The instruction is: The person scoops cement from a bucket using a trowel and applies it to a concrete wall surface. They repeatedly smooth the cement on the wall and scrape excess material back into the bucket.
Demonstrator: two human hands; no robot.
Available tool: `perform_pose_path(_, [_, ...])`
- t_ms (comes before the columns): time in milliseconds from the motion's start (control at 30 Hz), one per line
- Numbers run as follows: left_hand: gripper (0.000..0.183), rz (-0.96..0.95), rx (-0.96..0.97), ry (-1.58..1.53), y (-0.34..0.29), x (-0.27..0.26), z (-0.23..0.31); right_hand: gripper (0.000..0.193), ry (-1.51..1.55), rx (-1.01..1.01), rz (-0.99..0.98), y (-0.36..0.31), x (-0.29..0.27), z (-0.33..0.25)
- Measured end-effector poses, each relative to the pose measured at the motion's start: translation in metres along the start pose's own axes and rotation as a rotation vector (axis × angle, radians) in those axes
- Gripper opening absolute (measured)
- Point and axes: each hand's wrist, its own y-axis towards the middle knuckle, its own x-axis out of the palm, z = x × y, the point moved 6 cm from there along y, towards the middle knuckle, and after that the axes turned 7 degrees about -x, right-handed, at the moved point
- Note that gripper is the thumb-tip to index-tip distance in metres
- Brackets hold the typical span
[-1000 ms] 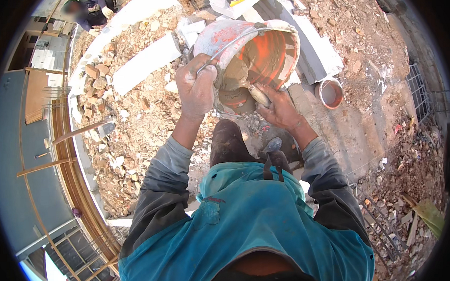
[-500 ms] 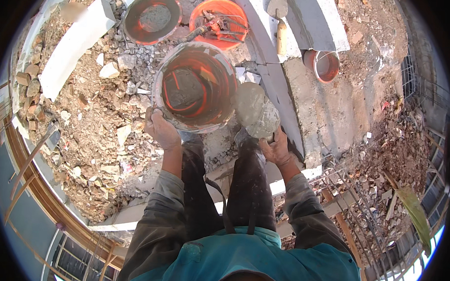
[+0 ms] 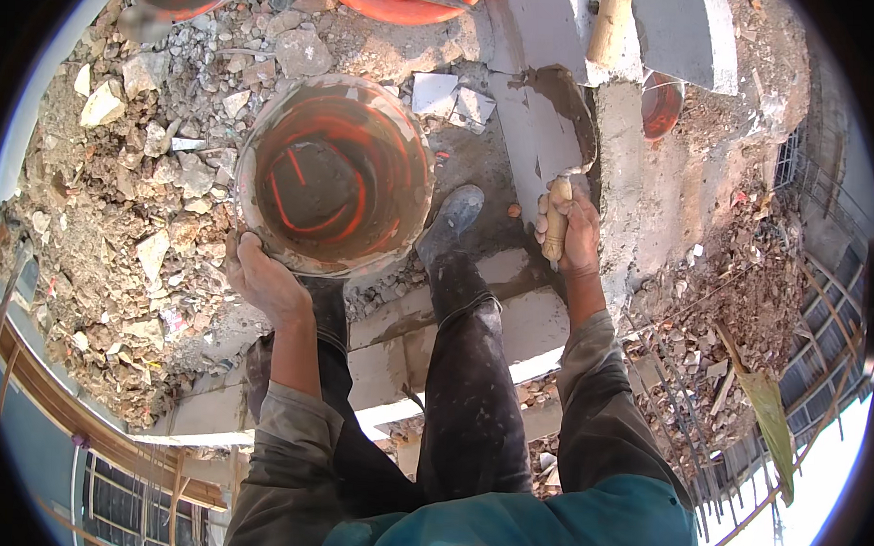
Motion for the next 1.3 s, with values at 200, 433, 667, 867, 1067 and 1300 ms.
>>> perform_pose_path(200, [0.012, 0.036, -0.026, -0.082, -0.011, 0.012, 0.002, 0.010, -0.219, -0.006, 0.040, -0.024, 0.001, 0.022])
perform_pose_path(433, [0.014, -0.026, -0.002, -0.021, 0.001, -0.003, -0.012, 0.010, -0.162, -0.074, 0.024, 0.000, -0.007, 0.011])
perform_pose_path(667, [0.016, -0.051, -0.059, -0.103, -0.008, 0.005, -0.012, 0.019, -0.598, -0.093, 0.044, 0.037, -0.003, 0.066])
perform_pose_path(867, [0.016, -0.031, -0.032, -0.049, -0.007, 0.002, -0.011, 0.020, -0.518, -0.281, 0.135, 0.078, 0.019, 0.041])
perform_pose_path(1067, [0.016, -0.044, -0.050, -0.067, -0.003, 0.000, -0.019, 0.017, -0.461, -0.272, 0.172, 0.014, 0.000, 0.020])
perform_pose_path(1300, [0.016, -0.047, -0.071, -0.046, -0.010, 0.011, -0.008, 0.010, -0.389, -0.104, 0.033, -0.005, -0.017, -0.002])
